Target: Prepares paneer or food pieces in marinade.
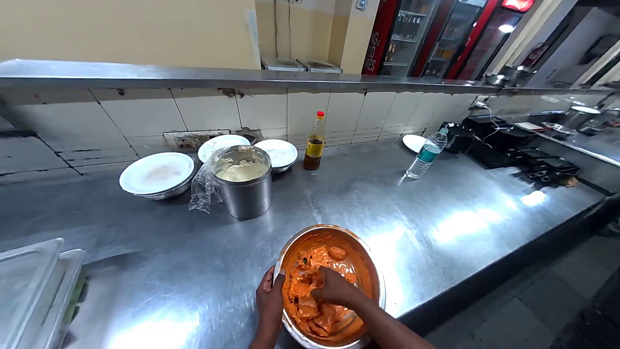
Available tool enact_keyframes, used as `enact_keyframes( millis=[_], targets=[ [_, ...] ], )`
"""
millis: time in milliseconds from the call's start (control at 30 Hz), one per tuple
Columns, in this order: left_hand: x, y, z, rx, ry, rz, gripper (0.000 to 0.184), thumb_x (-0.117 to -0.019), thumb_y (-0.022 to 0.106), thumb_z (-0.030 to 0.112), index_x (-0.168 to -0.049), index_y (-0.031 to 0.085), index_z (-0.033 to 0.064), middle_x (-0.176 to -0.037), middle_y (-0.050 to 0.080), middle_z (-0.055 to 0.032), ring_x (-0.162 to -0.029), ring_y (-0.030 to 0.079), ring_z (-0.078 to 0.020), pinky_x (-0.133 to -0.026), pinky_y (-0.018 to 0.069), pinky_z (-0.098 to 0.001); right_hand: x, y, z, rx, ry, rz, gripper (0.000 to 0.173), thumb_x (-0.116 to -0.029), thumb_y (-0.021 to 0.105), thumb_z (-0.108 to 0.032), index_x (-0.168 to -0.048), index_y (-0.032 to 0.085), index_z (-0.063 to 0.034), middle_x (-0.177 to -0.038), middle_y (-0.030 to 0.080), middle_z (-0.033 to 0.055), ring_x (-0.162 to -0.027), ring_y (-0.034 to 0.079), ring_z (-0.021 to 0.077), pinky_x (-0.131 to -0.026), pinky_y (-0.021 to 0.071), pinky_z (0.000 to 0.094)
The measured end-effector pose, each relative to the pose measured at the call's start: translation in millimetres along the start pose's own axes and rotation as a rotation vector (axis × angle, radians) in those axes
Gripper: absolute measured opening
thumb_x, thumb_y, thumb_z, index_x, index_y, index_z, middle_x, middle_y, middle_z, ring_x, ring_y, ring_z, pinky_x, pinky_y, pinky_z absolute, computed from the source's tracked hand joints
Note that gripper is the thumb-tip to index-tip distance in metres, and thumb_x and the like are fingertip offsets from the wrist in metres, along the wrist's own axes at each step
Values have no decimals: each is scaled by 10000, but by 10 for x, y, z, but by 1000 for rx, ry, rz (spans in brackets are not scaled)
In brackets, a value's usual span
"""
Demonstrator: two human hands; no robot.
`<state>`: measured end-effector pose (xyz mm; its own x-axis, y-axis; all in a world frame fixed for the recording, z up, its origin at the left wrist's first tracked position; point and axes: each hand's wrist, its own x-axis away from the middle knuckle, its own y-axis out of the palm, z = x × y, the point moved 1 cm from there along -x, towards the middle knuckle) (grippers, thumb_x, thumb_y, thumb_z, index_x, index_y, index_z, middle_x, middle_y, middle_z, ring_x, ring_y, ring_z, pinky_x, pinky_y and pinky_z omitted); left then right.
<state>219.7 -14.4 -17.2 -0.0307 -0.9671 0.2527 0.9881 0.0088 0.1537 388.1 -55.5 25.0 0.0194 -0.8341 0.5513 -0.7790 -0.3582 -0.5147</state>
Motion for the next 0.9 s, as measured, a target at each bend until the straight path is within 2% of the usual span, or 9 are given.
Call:
enact_keyframes(
  millis=[100, 200, 333, 500, 567, 633, 700, 833, 900],
  targets=[
    [-2, -8, -28, 6, 5, -2, 284, -1038, 536, 47, -1287, 596, -76, -1134, 689, -180, -945, 692, -149, -856, 572, -292, 65, 90, -85, 119, -29, -82, 551, -906, 750, -215, -1331, 556, 77, -1273, 600, 312, -1204, 591, 436, -1010, 458, 610],
    [-9, -13, -7, -13, -14, -9, 317, -1039, 543, 55, -1324, 576, -78, -1194, 670, -203, -1011, 679, -187, -905, 558, -334, 89, 328, -181, 203, -13, -115, 692, -882, 760, -171, -1460, 447, 45, -1392, 500, 329, -1290, 527, 460, -1046, 451, 609],
    [10, -15, -1, 9, -31, -12, 310, -1041, 536, 48, -1323, 569, -78, -1182, 671, -199, -987, 684, -177, -878, 566, -314, 183, 252, -141, 303, -117, -170, 510, -876, 746, -80, -1318, 561, 96, -1298, 557, 327, -1245, 544, 464, -1030, 443, 602],
    [8, -25, -8, 5, -27, -20, 298, -1043, 532, 51, -1311, 583, -72, -1166, 681, -185, -976, 691, -160, -872, 571, -302, 169, 3, 85, 56, 96, 45, 429, -1049, 560, -299, -1277, 571, 63, -1194, 627, 287, -1123, 626, 411, -970, 479, 583],
    [1, -18, -7, 2, -26, -16, 296, -1041, 542, 52, -1306, 588, -70, -1163, 683, -184, -974, 692, -160, -871, 572, -301, 176, 42, 44, 36, 61, 12, 393, -1085, 479, -254, -1305, 552, 63, -1211, 621, 290, -1138, 624, 408, -986, 475, 576],
    [-13, -19, -9, 6, -23, -15, 298, -1039, 545, 50, -1308, 585, -72, -1160, 683, -185, -968, 689, -160, -863, 570, -298, 176, 113, 11, 154, -130, -120, 307, -1015, 555, -90, -1247, 584, 109, -1190, 627, 316, -1138, 614, 441, -989, 460, 602],
    [-18, -26, -16, 4, -17, -15, 299, -1039, 541, 52, -1307, 588, -72, -1159, 685, -185, -969, 690, -164, -862, 573, -303, 135, 171, -13, 242, -215, -145, 297, -930, 661, -57, -1182, 629, 96, -1157, 642, 307, -1118, 621, 447, -966, 465, 617],
    [-6, -22, -1, -2, -26, -13, 293, -1041, 541, 51, -1304, 593, -69, -1156, 688, -179, -966, 692, -155, -862, 572, -295, 34, 136, -84, 54, 44, 93, 333, -1031, 578, -243, -1181, 620, 52, -1105, 653, 253, -1047, 649, 381, -922, 499, 559],
    [-8, -20, 7, 3, -21, -13, 290, -1041, 543, 50, -1300, 592, -71, -1156, 688, -179, -964, 693, -151, -865, 571, -292, 55, 67, -113, 22, 84, 126, 303, -1065, 496, -200, -1215, 586, 47, -1126, 633, 259, -1069, 634, 383, -932, 487, 548]
  ],
)
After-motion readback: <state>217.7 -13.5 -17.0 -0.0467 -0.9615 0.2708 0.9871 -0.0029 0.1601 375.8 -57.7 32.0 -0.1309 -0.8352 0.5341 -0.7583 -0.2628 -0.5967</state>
